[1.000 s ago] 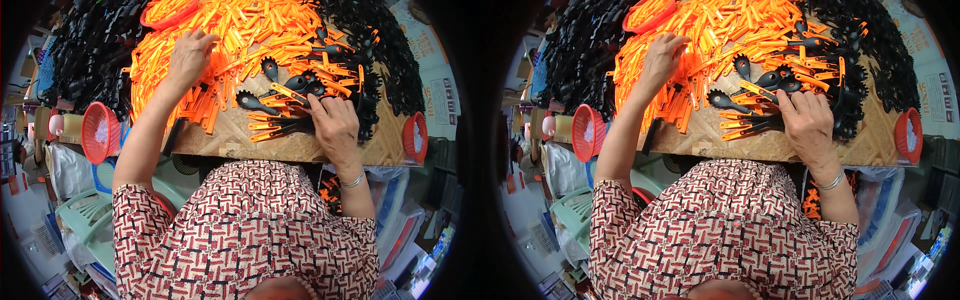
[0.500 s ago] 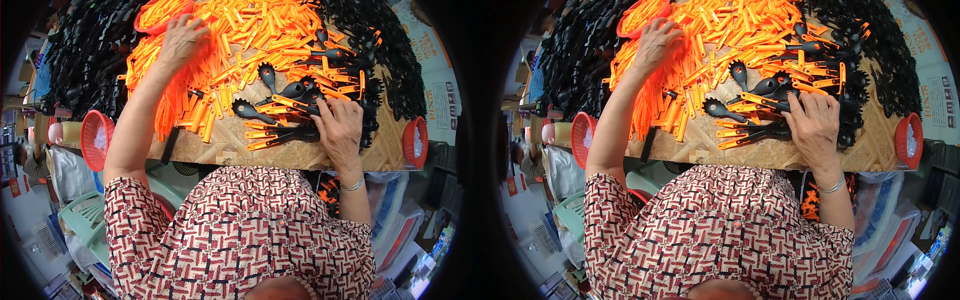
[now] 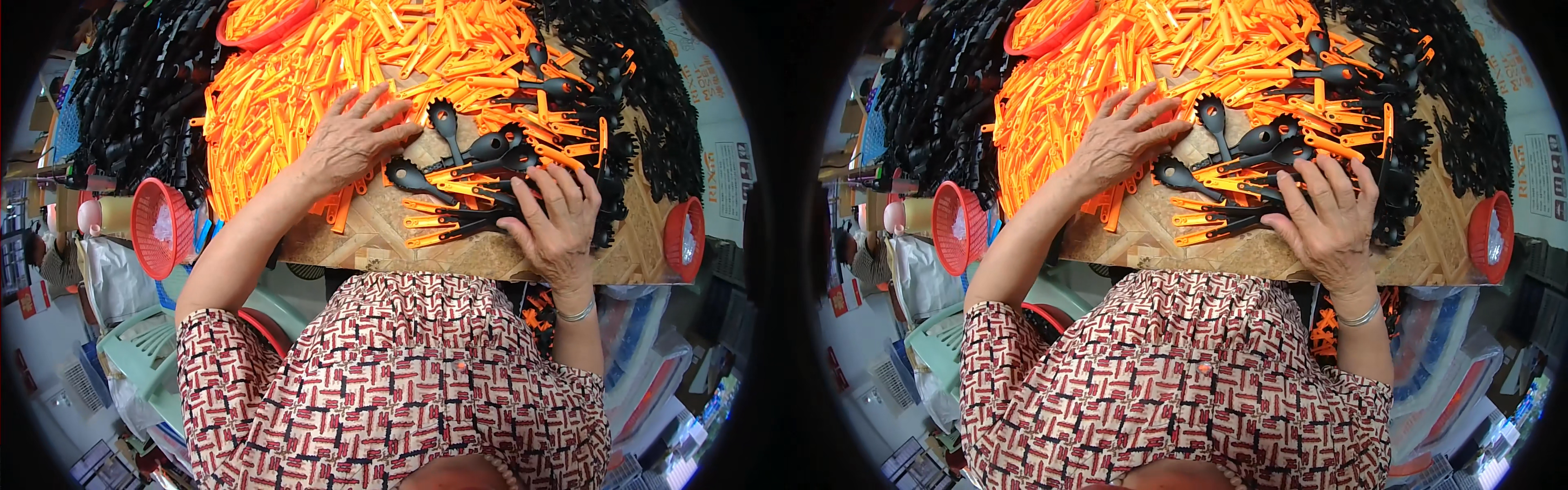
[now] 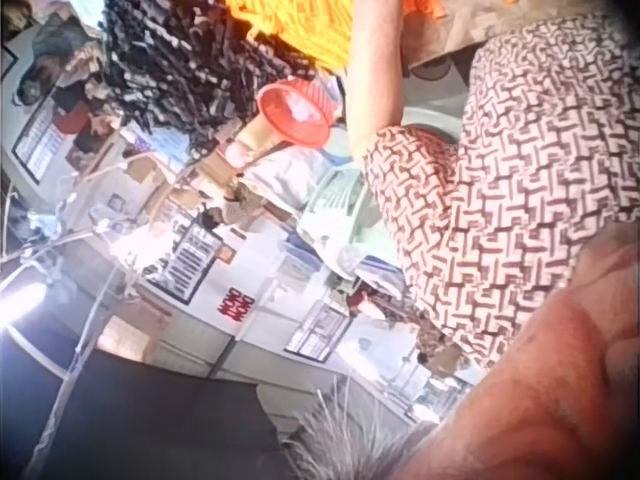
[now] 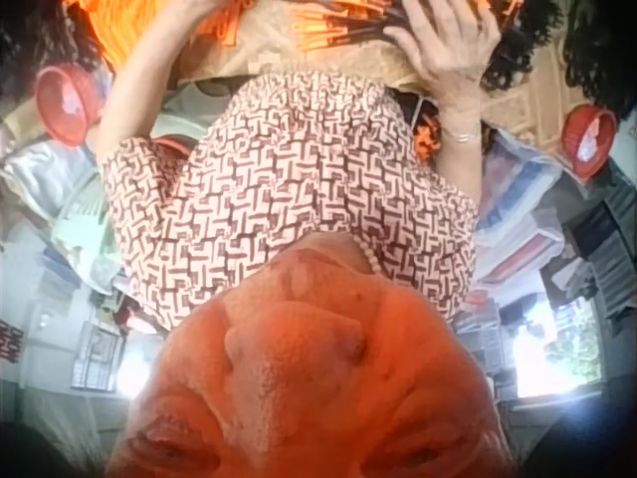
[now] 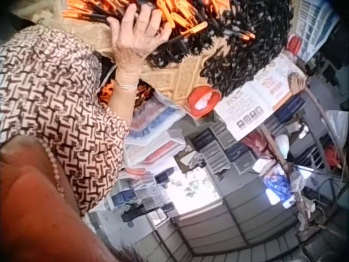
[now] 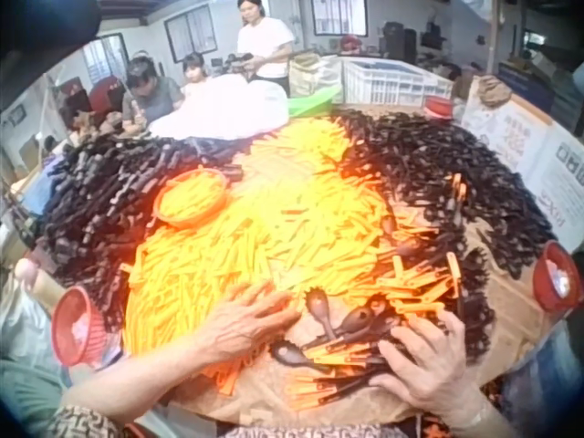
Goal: The person assembles garden tools by inserting orange plastic handles into black metal heads. They use a hammer to secure the handles into the heads and place the finished tools on the table. The process is repeated for multiple units.
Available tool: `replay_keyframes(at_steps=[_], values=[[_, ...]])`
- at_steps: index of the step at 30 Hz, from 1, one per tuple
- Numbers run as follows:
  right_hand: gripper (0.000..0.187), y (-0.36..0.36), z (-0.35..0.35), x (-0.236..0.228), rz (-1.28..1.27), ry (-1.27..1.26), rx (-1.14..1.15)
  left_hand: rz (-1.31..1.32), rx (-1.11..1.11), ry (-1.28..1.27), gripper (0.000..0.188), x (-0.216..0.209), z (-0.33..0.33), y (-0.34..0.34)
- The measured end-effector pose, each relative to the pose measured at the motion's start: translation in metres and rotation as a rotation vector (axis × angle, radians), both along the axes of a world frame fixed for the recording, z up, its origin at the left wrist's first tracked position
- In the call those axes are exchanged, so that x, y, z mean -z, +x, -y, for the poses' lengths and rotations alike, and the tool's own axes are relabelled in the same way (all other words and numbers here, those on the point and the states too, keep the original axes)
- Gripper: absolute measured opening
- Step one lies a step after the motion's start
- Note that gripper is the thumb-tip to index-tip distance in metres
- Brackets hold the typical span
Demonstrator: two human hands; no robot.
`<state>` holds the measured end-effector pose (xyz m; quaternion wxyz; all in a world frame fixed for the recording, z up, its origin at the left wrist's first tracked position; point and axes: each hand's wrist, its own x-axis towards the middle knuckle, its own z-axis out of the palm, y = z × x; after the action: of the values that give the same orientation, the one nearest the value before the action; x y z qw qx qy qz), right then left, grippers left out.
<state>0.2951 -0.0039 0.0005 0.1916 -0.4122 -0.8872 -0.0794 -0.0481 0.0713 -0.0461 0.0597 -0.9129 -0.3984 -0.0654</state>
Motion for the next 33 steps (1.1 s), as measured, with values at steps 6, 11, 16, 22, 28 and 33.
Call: replay_keyframes(at_steps=[6, 11, 16, 22, 28, 33], values=[[0.046, -0.001, 0.001, 0.013, 0.039, 0.0, 0.044, -0.185, -0.205, 0.087, 0.047, -0.004, -0.027, 0.005], [0.047, 0.0, 0.004, 0.016, -0.007, -0.013, 0.047, -0.235, -0.372, 0.259, 0.042, -0.015, -0.054, -0.019], [0.048, 0.0, 0.006, 0.013, -0.02, -0.005, 0.041, -0.265, -0.499, 0.405, 0.035, -0.028, -0.065, -0.053], [0.049, -0.002, 0.013, 0.01, -0.013, -0.017, 0.057, -0.197, -0.556, 0.563, 0.031, -0.043, -0.066, -0.059], [0.049, -0.002, 0.016, 0.002, -0.003, -0.036, 0.06, 0.304, -0.303, -0.105, 0.031, -0.02, -0.092, 0.015], [0.049, -0.003, 0.017, 0.003, 0.0, -0.036, 0.063, 0.378, -0.082, -0.081, 0.029, 0.005, -0.106, 0.046]])
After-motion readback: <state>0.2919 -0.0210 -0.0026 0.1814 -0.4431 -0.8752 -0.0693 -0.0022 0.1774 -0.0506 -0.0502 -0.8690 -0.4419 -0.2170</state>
